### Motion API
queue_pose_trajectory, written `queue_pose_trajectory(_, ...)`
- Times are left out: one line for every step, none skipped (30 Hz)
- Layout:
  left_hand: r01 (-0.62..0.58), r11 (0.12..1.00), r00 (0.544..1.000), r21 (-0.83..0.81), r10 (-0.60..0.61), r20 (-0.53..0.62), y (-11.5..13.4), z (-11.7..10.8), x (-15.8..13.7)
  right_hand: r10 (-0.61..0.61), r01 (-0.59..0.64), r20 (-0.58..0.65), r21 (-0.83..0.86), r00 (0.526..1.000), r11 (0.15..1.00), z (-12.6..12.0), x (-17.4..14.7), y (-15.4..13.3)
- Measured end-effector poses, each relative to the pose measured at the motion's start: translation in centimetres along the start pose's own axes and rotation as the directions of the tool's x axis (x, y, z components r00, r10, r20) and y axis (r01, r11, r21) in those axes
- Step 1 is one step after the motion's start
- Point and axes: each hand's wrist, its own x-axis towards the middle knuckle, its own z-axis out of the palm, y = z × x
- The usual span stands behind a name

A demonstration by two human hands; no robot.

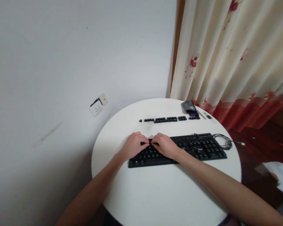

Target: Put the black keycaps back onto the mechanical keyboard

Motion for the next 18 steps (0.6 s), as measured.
queue_pose_trajectory(-0.006,1.0,1.0,0.017,0.006,0.0,0.01,-0.03,-0.03,-0.005,0.005,0.005,-0.012,1.0,1.0,-0.05,-0.01,-0.03)
queue_pose_trajectory(-0.012,0.999,1.0,0.033,0.012,0.001,0.03,-0.06,-0.05,-0.009,0.01,0.009,-0.022,1.0,1.0,-0.1,-0.02,-0.05)
queue_pose_trajectory(-0.018,0.999,1.0,0.049,0.018,0.004,0.05,-0.1,-0.06,-0.013,0.013,0.013,-0.029,1.0,0.999,-0.15,-0.03,-0.07)
queue_pose_trajectory(-0.023,0.998,1.0,0.065,0.022,0.008,0.08,-0.14,-0.07,-0.015,0.016,0.015,-0.034,1.0,0.999,-0.19,-0.03,-0.08)
queue_pose_trajectory(-0.027,0.996,1.0,0.08,0.026,0.016,0.11,-0.17,-0.07,-0.017,0.017,0.016,-0.035,1.0,0.999,-0.23,-0.03,-0.09)
queue_pose_trajectory(-0.029,0.995,0.999,0.095,0.027,0.024,0.14,-0.19,-0.07,-0.017,0.018,0.017,-0.035,1.0,0.999,-0.26,-0.03,-0.09)
queue_pose_trajectory(-0.031,0.994,0.999,0.107,0.028,0.033,0.16,-0.19,-0.06,-0.016,0.017,0.018,-0.035,1.0,0.999,-0.29,-0.03,-0.1)
queue_pose_trajectory(-0.033,0.993,0.999,0.117,0.028,0.038,0.17,-0.19,-0.05,-0.015,0.015,0.021,-0.034,1.0,0.999,-0.32,-0.03,-0.12)
queue_pose_trajectory(-0.034,0.992,0.999,0.124,0.029,0.043,0.18,-0.18,-0.04,-0.014,0.014,0.025,-0.034,1.0,0.999,-0.35,-0.03,-0.15)
queue_pose_trajectory(-0.036,0.991,0.998,0.129,0.031,0.047,0.18,-0.16,-0.03,-0.013,0.014,0.03,-0.035,0.999,0.999,-0.39,-0.03,-0.18)
queue_pose_trajectory(-0.038,0.991,0.998,0.131,0.032,0.048,0.17,-0.15,-0.04,-0.014,0.015,0.033,-0.037,0.999,0.999,-0.44,-0.04,-0.23)
queue_pose_trajectory(-0.04,0.991,0.998,0.13,0.034,0.048,0.16,-0.13,-0.04,-0.016,0.017,0.035,-0.04,0.999,0.999,-0.5,-0.05,-0.29)
queue_pose_trajectory(-0.041,0.991,0.998,0.126,0.035,0.046,0.15,-0.13,-0.05,-0.017,0.019,0.037,-0.043,0.999,0.999,-0.56,-0.07,-0.36)
queue_pose_trajectory(-0.041,0.992,0.998,0.117,0.036,0.044,0.15,-0.14,-0.07,-0.017,0.019,0.038,-0.046,0.999,0.999,-0.62,-0.08,-0.45)
queue_pose_trajectory(-0.042,0.994,0.998,0.104,0.038,0.042,0.15,-0.15,-0.09,-0.015,0.017,0.038,-0.049,0.999,0.999,-0.69,-0.09,-0.55)
queue_pose_trajectory(-0.043,0.995,0.998,0.088,0.039,0.04,0.15,-0.17,-0.1,-0.01,0.012,0.039,-0.051,0.999,0.999,-0.76,-0.09,-0.65)
queue_pose_trajectory(-0.044,0.996,0.998,0.072,0.041,0.04,0.17,-0.21,-0.12,-0.003,0.005,0.04,-0.054,0.999,0.999,-0.84,-0.09,-0.77)
queue_pose_trajectory(-0.045,0.997,0.998,0.058,0.042,0.039,0.19,-0.25,-0.13,0.005,-0.003,0.04,-0.058,0.999,0.998,-0.93,-0.08,-0.89)
